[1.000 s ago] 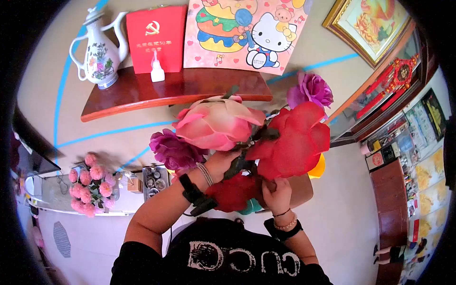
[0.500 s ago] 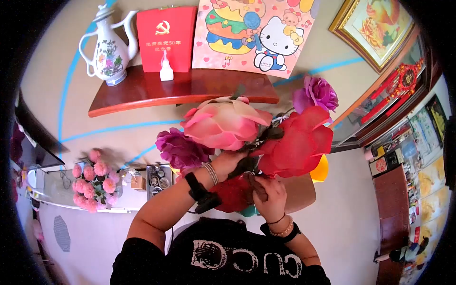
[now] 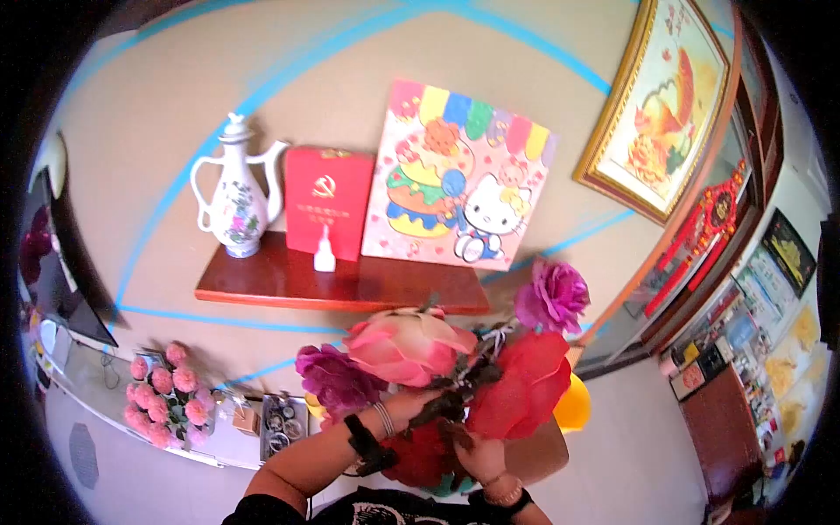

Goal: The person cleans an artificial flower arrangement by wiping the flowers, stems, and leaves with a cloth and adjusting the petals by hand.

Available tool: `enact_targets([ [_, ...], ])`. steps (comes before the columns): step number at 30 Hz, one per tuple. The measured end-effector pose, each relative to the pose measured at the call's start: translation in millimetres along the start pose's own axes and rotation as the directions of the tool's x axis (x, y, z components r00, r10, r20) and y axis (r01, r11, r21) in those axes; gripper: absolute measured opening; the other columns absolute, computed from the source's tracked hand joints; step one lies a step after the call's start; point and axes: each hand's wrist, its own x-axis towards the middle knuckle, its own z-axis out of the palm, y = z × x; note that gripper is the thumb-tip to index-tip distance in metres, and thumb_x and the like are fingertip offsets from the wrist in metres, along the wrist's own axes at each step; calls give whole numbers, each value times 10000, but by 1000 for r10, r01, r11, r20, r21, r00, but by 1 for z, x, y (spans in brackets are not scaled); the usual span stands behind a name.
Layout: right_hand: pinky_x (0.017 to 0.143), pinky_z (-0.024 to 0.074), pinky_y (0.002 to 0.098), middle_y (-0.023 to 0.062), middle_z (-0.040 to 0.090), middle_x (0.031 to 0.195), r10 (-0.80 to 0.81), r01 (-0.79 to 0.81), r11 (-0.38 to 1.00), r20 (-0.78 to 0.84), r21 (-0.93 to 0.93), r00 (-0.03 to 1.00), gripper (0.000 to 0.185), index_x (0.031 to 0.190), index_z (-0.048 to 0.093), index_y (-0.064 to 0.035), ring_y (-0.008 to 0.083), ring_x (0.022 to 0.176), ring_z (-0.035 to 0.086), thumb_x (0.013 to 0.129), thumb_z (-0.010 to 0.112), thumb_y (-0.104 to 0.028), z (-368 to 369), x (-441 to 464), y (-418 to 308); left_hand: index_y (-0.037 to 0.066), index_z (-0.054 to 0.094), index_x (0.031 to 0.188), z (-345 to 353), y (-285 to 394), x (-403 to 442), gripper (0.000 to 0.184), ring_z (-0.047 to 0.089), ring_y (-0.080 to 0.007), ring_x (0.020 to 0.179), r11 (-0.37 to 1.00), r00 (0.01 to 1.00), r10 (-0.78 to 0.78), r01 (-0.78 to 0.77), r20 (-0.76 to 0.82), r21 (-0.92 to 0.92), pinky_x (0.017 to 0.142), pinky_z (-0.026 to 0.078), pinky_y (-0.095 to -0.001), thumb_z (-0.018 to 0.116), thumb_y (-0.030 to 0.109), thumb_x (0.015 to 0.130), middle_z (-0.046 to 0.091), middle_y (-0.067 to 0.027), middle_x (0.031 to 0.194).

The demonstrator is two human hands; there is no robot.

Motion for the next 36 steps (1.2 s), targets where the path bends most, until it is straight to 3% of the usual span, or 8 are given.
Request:
enact_targets([
  [9,595,453,397,99,572,772,-165,197,972,-226,127,960,307,972,589,-123,304,658,558,669,619,-166,5,21,-25,72,493,1105,24,-5,-24,296,553,-165,892,937,971,-238,237,29,-256,762,464,-299,482,250,869,564,-55,1036],
  [15,622,483,346,61,562,846,-513,465,854,227,236,828,302,1007,571,-173,280,720,575,706,591,-200,3,12,-6,76,499,1111,23,-1,-19,299,555,-146,878,956,993,-116,110,-7,-271,782,455,-273,480,253,871,570,-41,1020],
  [23,718,481,366,100,576,984,-379,281,922,480,265,791,347,1080,533,-163,281,856,574,739,560,-222,-50,9,49,11,401,1217,17,-27,-44,395,458,-196,1092,976,994,43,-63,-98,-208,958,344,-308,432,225,887,475,-103,1193],
  [24,762,461,356,103,574,1000,-344,194,926,511,324,788,333,1045,550,-134,281,892,559,714,565,-168,-56,11,55,17,385,1233,17,-28,-56,413,448,-194,1106,905,967,239,-190,-85,380,963,335,-300,438,233,885,456,-105,1216],
  [25,805,440,345,107,572,1015,-307,103,923,547,372,779,320,1009,567,-105,281,929,543,689,570,-115,-60,13,59,24,370,1249,24,-23,-69,432,437,-192,1119,507,928,372,-219,18,834,967,325,-292,444,241,883,437,-107,1238],
  [26,833,422,349,135,568,1002,-340,131,915,553,382,761,327,1004,557,-62,303,930,538,679,569,-93,-65,17,60,35,325,1272,35,-20,-81,461,425,-225,1137,903,975,206,-156,-86,400,972,320,-309,440,257,884,423,-124,1251],
  [27,833,422,349,135,568,1002,-358,137,912,588,385,726,327,1004,557,-62,303,930,538,679,569,-93,-63,16,67,47,279,1296,48,-16,-93,494,413,-259,1154,982,982,33,-67,-187,-178,977,314,-327,437,273,886,408,-141,1264],
  [36,764,450,343,124,558,969,-590,292,803,623,519,514,320,1035,539,-68,270,889,559,731,581,-157,-48,11,82,37,321,1277,66,-71,-190,482,441,-228,1133,940,736,258,-341,-626,-14,955,318,-335,382,318,890,476,-142,1204],
])
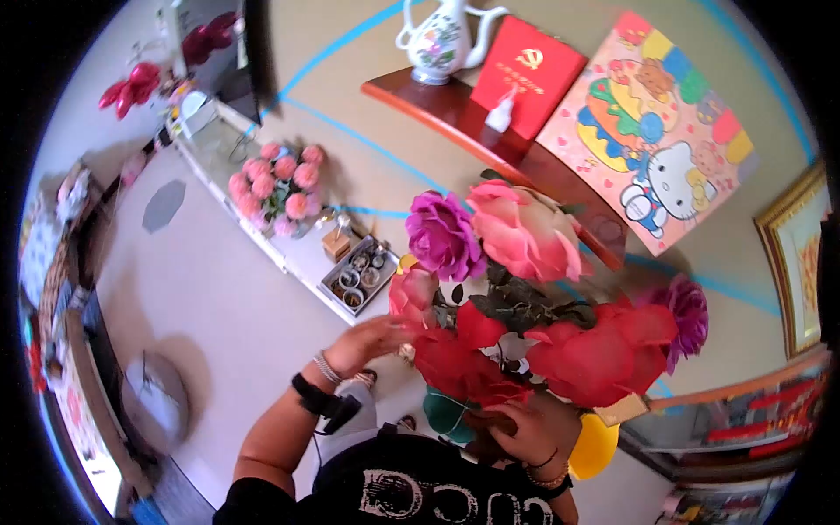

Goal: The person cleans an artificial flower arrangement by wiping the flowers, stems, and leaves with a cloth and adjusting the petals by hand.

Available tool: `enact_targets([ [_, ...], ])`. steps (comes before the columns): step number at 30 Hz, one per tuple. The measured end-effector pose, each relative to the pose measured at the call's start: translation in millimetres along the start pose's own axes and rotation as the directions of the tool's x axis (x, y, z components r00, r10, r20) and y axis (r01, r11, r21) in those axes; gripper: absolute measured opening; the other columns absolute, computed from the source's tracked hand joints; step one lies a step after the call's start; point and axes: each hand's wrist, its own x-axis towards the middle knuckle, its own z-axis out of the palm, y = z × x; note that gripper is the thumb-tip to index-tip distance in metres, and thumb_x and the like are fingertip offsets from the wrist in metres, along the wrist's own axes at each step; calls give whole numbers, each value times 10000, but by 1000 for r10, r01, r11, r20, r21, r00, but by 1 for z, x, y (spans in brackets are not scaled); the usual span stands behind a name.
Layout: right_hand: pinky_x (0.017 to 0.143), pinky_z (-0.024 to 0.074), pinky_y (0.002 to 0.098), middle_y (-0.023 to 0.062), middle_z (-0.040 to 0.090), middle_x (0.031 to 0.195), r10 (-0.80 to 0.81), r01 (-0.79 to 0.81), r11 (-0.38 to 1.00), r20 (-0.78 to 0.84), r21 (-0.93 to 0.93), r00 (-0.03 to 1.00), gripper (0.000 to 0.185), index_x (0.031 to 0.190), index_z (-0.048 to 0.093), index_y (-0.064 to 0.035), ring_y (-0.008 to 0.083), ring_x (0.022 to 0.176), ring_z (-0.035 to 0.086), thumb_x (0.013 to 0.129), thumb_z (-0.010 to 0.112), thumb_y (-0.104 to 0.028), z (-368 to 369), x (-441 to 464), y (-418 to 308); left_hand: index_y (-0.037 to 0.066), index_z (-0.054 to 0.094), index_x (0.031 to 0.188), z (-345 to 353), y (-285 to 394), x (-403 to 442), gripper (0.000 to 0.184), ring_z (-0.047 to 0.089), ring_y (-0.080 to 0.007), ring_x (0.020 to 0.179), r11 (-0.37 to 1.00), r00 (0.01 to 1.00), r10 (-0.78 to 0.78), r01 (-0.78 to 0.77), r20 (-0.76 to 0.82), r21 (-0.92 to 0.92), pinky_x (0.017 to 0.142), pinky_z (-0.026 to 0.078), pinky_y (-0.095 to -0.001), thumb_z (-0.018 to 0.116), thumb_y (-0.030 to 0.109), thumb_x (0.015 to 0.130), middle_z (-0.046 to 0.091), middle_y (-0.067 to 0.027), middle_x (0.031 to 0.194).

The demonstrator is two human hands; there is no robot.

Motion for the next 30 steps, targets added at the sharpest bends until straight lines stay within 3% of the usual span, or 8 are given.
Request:
enact_targets([
  [3,745,445,335,120,548,950,-105,100,992,66,71,992,318,1038,535,-62,269,869,550,729,583,-122,1,8,-8,50,346,1266,-21,-11,-38,459,458,-218,1115,996,959,86,-85,-270,16,944,325,-336,362,324,897,509,-142,1164],
  [11,765,440,345,116,562,934,-267,188,922,205,338,942,300,1023,546,-54,277,864,553,730,592,-94,58,40,-10,32,411,1210,-50,-49,-106,401,500,-221,1058,999,896,-29,8,-444,-49,884,383,-316,397,278,894,539,-144,1119],
  [17,795,436,351,141,558,975,-55,34,990,153,134,987,264,999,543,-29,279,911,546,774,564,-165,142,89,13,30,417,1198,-99,-10,-107,386,506,-214,1044,1000,853,23,-27,-522,-1,884,390,-310,424,258,887,544,-143,1106],
  [21,801,431,341,139,546,978,97,-108,951,51,289,994,276,1003,534,-25,292,917,540,776,572,-177,165,124,-6,27,401,1210,-131,18,-94,391,498,-202,1049,994,888,-19,68,-459,90,894,385,-313,442,236,882,531,-137,1124],
  [27,796,423,281,95,566,958,124,-40,897,-163,441,979,292,1023,522,-9,173,891,549,775,603,-141,191,194,-61,14,303,1272,-178,21,-50,584,391,-196,1155,847,986,-153,162,-59,506,952,320,-310,593,200,801,391,-121,1272],
  [28,799,420,274,84,565,980,191,-66,785,-140,616,972,292,1028,520,-8,151,904,536,781,601,-141,194,205,-72,40,273,1291,-178,24,-42,668,339,-202,1197,834,971,-238,197,14,515,973,290,-309,639,229,766,328,-114,1317],
  [29,801,417,267,73,564,1003,252,-85,638,-104,766,962,291,1032,519,-7,129,916,524,787,599,-141,197,215,-79,61,298,1283,-187,7,-35,643,408,-221,1145,856,977,-166,76,132,512,951,322,-315,636,241,767,413,-102,1257],
  [30,803,413,257,51,555,1036,285,-88,536,-82,839,955,274,1031,522,-5,108,932,504,802,587,-140,200,224,-82,53,321,1268,-184,7,-30,619,446,-221,1102,819,956,-252,129,148,560,934,342,-314,632,247,769,459,-101,1207],
])
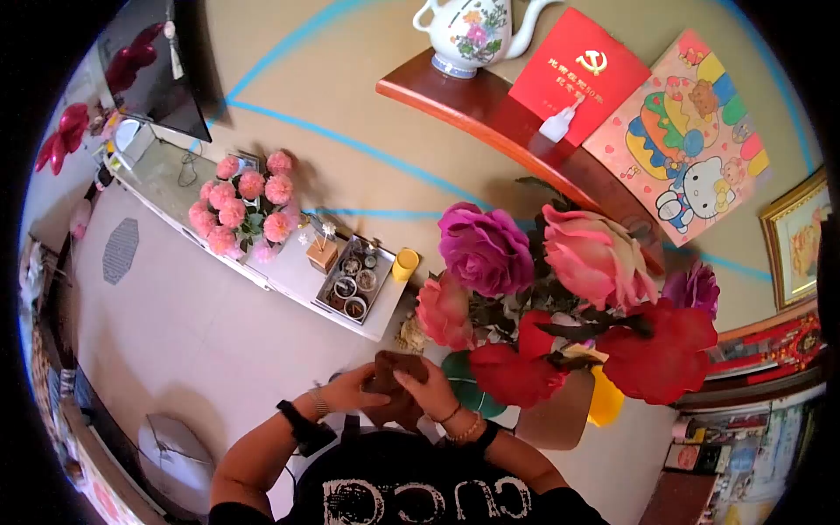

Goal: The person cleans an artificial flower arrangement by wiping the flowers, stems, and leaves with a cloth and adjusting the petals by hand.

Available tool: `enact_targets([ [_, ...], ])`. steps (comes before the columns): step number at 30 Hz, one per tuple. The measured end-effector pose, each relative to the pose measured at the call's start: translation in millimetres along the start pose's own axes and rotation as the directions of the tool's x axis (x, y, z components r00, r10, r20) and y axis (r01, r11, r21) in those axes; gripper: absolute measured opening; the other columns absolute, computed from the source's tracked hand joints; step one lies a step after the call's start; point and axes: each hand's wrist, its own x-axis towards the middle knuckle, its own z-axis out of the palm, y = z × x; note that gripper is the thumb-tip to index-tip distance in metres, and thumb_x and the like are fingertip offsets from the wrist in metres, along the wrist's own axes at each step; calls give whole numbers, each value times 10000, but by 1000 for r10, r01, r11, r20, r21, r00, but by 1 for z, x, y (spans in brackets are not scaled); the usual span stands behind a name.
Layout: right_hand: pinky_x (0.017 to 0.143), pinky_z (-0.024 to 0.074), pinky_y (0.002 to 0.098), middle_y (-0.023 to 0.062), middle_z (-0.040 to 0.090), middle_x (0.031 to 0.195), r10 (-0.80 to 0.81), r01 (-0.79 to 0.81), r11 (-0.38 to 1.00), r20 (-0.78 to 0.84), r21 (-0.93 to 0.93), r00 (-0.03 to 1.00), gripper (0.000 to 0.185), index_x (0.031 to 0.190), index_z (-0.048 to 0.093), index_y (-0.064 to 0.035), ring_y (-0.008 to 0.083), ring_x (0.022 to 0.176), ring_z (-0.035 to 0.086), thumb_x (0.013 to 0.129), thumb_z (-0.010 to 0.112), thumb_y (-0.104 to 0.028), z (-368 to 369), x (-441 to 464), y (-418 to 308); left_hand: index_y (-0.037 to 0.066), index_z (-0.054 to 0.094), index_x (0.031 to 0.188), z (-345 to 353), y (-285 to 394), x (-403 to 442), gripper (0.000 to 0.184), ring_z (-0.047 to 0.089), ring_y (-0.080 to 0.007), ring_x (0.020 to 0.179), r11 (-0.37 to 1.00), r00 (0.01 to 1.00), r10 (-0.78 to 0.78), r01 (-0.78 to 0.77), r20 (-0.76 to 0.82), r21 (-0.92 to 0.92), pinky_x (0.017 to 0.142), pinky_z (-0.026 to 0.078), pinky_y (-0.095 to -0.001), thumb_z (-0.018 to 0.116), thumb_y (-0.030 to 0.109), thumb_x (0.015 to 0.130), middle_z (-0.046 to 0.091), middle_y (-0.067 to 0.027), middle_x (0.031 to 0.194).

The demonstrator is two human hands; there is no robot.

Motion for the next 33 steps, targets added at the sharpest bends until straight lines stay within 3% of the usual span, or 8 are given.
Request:
enact_targets([
  [5,843,377,257,36,522,1057,115,-95,979,-105,182,988,306,1083,487,-21,119,961,475,810,563,-137,-1,14,9,12,445,1164,0,12,22,462,525,-206,999,984,982,-144,129,126,126,886,385,-307,590,257,800,559,-142,1073],
  [10,925,325,333,97,417,1212,21,-32,999,-592,-8,806,454,1229,351,-25,216,1104,409,848,510,-214,-55,18,49,22,440,1165,-22,-50,51,395,525,-250,1004,991,987,-97,107,-130,75,848,407,-335,534,162,809,556,-161,1066],
  [15,950,299,375,171,335,1283,-182,-35,930,-542,-366,820,578,1256,321,-10,274,1161,350,826,513,-345,-91,49,77,1,423,1165,-56,-45,64,466,490,-298,1051,965,851,-52,178,-522,194,904,379,-356,431,-58,703,531,-171,1083],
  [18,920,331,324,180,362,1260,-66,-211,955,-847,-206,527,644,1253,308,61,251,1108,407,832,462,-401,-107,68,95,20,315,1255,-69,-81,81,587,348,-330,1178,977,808,86,47,-583,210,991,269,-360,369,-77,679,398,-201,1233],
  [24,921,323,371,198,284,1319,162,-168,983,-808,80,566,657,1299,280,-31,314,1158,359,826,446,-456,-137,87,87,11,178,1316,-52,-81,137,683,254,-311,1254,996,856,7,41,-518,81,1031,194,-343,343,-105,664,297,-196,1325],
  [27,835,399,317,125,389,1205,34,-152,985,-773,-80,633,625,1270,310,-13,226,1050,431,824,493,-411,-146,102,81,41,213,1315,-38,-87,179,711,276,-298,1246,909,801,287,-401,-525,-115,1024,205,-335,334,-144,640,326,-199,1307],
  [30,864,373,331,162,406,1226,-13,-381,842,-721,-381,693,620,1267,336,-42,251,1071,437,831,421,-474,-136,114,59,33,189,1325,-19,-75,185,706,235,-238,1267,977,846,167,-209,-506,-27,1036,181,-327,279,-157,651,258,-130,1360],
  [33,871,372,304,108,414,1191,198,-360,924,-648,-127,735,602,1252,350,-44,222,1060,427,835,445,-468,-115,126,21,44,247,1309,3,-77,183,673,289,-260,1239,966,863,172,-242,-476,-90,1020,229,-338,332,-149,670,315,-144,1323],
])
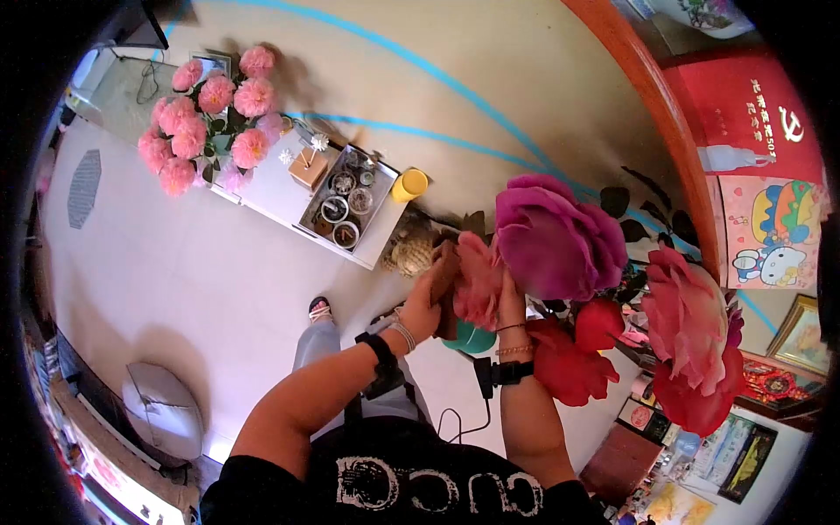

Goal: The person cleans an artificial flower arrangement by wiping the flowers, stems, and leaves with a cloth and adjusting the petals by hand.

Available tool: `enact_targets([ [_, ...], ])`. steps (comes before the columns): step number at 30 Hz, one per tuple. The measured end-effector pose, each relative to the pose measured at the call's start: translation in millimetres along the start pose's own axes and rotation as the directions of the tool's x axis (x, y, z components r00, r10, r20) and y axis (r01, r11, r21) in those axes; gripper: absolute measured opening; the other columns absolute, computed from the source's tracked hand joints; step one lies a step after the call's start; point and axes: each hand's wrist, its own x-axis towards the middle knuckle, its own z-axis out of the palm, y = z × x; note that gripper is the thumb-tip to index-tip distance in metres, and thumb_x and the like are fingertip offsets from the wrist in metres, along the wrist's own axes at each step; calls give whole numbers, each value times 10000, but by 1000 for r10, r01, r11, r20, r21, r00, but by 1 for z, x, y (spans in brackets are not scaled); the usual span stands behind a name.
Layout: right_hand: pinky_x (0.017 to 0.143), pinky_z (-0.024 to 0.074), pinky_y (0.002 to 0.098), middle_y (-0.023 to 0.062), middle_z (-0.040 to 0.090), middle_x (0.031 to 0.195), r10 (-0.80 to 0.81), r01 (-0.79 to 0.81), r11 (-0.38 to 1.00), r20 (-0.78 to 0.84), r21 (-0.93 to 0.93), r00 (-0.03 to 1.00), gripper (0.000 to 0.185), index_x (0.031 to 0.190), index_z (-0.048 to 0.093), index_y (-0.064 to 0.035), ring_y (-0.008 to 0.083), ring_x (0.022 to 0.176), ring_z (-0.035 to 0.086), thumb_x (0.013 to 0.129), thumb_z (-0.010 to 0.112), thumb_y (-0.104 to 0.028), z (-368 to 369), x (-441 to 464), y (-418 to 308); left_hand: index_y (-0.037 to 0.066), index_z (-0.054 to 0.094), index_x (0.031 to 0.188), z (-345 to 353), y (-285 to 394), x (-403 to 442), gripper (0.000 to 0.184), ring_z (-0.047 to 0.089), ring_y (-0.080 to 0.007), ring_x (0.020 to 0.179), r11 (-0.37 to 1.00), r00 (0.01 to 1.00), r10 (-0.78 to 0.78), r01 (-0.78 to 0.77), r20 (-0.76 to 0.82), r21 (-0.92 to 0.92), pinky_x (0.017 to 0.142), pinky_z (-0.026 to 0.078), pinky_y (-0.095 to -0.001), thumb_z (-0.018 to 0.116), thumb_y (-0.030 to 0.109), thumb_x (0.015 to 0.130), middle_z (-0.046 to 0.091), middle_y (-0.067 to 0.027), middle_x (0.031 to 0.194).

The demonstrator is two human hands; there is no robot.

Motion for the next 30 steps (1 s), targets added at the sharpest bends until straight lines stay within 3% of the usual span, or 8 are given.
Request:
enact_targets([
  [6,845,387,289,57,475,1068,109,-357,739,421,571,900,454,1168,421,-20,181,961,450,896,375,-380,-17,45,68,90,383,1235,-1,66,-33,581,365,-354,1151,935,974,57,-129,219,331,982,304,-369,440,-96,688,386,-188,1229],
  [7,880,360,284,47,464,1131,-149,-232,818,584,526,798,421,1199,405,-54,195,1016,434,912,353,-358,-19,37,52,104,399,1224,-2,68,-35,554,392,-374,1110,934,952,110,-197,285,299,949,345,-383,468,-50,696,390,-193,1223],
  [10,913,332,288,43,464,1155,18,-455,605,560,653,829,422,1198,409,-68,202,1049,422,905,365,-369,-15,25,31,96,414,1218,-5,50,-55,501,426,-365,1068,913,858,28,-231,513,337,905,380,-371,481,0,730,392,-181,1214],
  [18,981,272,309,62,405,1232,46,-498,435,534,750,844,422,1235,363,-67,211,1133,364,905,371,-330,-40,51,72,51,550,1028,-68,1,-72,360,507,-336,973,913,913,-405,406,-45,37,838,402,-373,425,-35,701,563,-186,973],
  [21,986,267,309,71,389,1251,26,-409,605,497,683,868,417,1246,347,-65,218,1139,360,913,339,-316,-23,29,42,48,519,1085,-50,-6,-46,422,478,-337,1016,942,941,49,68,-335,328,889,373,-366,459,-51,679,523,-191,1043],
  [25,989,263,305,70,381,1261,-76,-178,889,518,422,852,411,1251,342,-69,215,1145,360,915,331,-307,-7,17,16,48,486,1132,-17,34,-26,468,444,-346,1058,932,927,195,-74,-320,354,925,351,-364,501,-48,674,462,-190,1138],
  [28,950,318,366,76,420,1231,-20,-370,745,573,555,819,403,1222,370,-89,251,1138,379,887,367,-313,8,-6,-2,70,481,1144,-8,39,-38,531,403,-355,1080,959,983,177,-159,-56,236,930,338,-386,444,-80,636,407,-177,1190],
  [30,932,340,350,67,418,1233,18,-229,853,412,469,911,469,1234,373,-91,246,1115,401,867,401,-381,-6,11,21,78,494,1138,-17,37,-56,526,406,-341,1087,953,940,115,-196,322,231,929,340,-381,462,-73,635,427,-156,1184],
])
